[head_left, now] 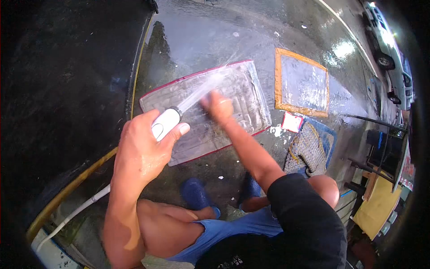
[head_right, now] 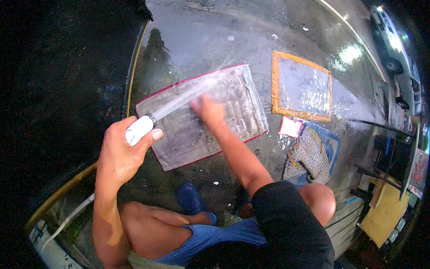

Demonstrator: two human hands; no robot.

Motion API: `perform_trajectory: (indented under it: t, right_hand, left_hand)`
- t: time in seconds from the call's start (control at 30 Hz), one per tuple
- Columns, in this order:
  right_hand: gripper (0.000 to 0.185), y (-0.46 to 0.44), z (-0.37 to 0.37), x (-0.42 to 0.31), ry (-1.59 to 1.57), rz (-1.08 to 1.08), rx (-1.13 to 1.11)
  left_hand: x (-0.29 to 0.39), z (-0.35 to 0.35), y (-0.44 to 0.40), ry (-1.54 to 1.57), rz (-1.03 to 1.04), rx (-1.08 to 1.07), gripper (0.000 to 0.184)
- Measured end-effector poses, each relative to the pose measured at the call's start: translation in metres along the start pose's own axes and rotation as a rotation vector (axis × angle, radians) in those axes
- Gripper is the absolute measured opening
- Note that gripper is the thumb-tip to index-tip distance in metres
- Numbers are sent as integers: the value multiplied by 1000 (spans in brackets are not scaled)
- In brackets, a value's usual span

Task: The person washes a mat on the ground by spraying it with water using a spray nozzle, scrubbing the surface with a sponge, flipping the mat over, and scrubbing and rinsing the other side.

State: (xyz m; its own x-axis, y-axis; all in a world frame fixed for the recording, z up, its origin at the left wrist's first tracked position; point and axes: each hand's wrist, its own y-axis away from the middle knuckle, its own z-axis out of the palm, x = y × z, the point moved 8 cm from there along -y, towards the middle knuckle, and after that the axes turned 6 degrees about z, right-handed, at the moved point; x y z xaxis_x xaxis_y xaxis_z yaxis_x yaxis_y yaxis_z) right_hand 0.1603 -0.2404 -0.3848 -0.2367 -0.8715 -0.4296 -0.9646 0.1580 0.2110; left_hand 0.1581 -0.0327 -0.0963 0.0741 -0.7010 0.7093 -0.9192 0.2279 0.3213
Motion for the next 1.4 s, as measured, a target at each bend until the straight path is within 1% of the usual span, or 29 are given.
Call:
perform_trajectory:
  t: [0.07, 0.17, 0.2, 0.27, 0.33, 0.37, 0.47, 0.5, 0.53, 0.57, 0.6, 0.63, 0.67, 0.7, 0.73, 0.8, 0.83, 0.87, 0.9, 0.93, 1.0, 1.07, 1.13, 1.17, 1.2, 1.23, 1.27, 1.3, 1.4]
  right_hand:
    - [43, -26, -40, 51, -79, 203, 249]
    - [39, -26, -38, 52, 5, 176, 121]
    - [37, -13, -40, 33, -43, 30, 122]
    - [32, -3, -32, 28, -162, 54, 71]
    - [33, 12, -61, 15, 41, -17, 308]
    - [34, 21, -74, 8, 142, -49, 429]
    - [40, 30, -90, 0, -162, 67, 426]
    - [43, 36, -79, -10, -453, 13, 368]
    - [44, 45, -79, -37, -638, 170, -49]
    - [48, 61, -69, -67, -834, 85, -303]
    - [50, 78, -91, -112, -976, 3, -344]
    - [59, 104, -127, -143, -1099, -167, -467]
    - [65, 111, -86, -153, -1310, -191, -512]
    - [68, 117, -77, -161, -1361, -150, -566]
    - [71, 122, -67, -164, -1411, -110, -629]
    - [66, 127, -63, -165, -1355, -48, -499]
    - [63, 130, -52, -163, -1379, -6, -544]
    - [59, 136, -56, -163, -1392, 87, -643]
    - [58, 138, -47, -162, -1464, 127, -637]
    - [57, 141, -35, -162, -1533, 167, -636]
    - [53, 143, -42, -162, -1535, 197, -505]
    - [53, 142, -43, -162, -1505, 198, -360]
    - [57, 139, -36, -162, -1442, 173, -205]
    - [61, 148, -59, -171, -1450, 249, -314]
    - [60, 155, -65, -177, -1411, 243, -338]
    - [59, 158, -69, -183, -1375, 236, -356]
    - [57, 161, -70, -187, -1339, 232, -372]
    - [65, 161, -63, -184, -1142, 116, -210]
    - [75, 175, -67, -177, -1115, 202, -131]
  left_hand:
    - [-3, 4, 3, -31, -7, -17, 39]
    - [-4, 8, -5, -70, -15, -57, 40]
    - [-3, 11, -8, -76, -22, -77, 41]
    - [-6, 17, -11, -73, -4, -100, 44]
    - [-17, 29, -16, -56, 53, -100, 46]
    - [-26, 37, -17, -54, 5, -155, 52]
    - [-37, 50, -15, -67, 2, -150, 57]
    - [-36, 53, -12, -42, -21, -174, 61]
    - [-40, 56, -9, -38, -19, -161, 62]
    - [-47, 61, -11, -33, -4, -145, 63]
    - [-52, 65, -13, 0, -11, -145, 66]
    - [-57, 66, -14, 34, -21, -138, 66]
    - [-52, 64, -12, 147, -141, -183, 66]
    - [-50, 58, -17, 133, -150, -168, 66]
    - [-52, 59, -12, 206, -226, -214, 70]
    - [-107, 80, -26, 158, -233, -221, 76]
    - [-85, 76, -17, 183, -268, -316, 77]
    - [-62, 75, -6, 208, -300, -414, 79]
    - [-92, 88, -15, 168, -278, -449, 83]
    - [-96, 92, -17, 129, -293, -505, 84]
    - [-81, 93, -13, 59, -261, -584, 78]
    - [-92, 90, -39, -106, -204, -543, 93]
    - [-118, 85, -93, -158, -189, -461, 83]
    - [-131, 82, -119, -184, -183, -419, 80]
    - [-112, 75, -114, 108, -292, -299, 58]
    - [-119, 88, -128, 282, -319, -349, 40]
    - [-117, 100, -134, 308, -319, -393, 38]
    - [-114, 117, -137, 337, -319, -441, 37]
    - [-130, 165, -147, 322, -341, -555, 30]
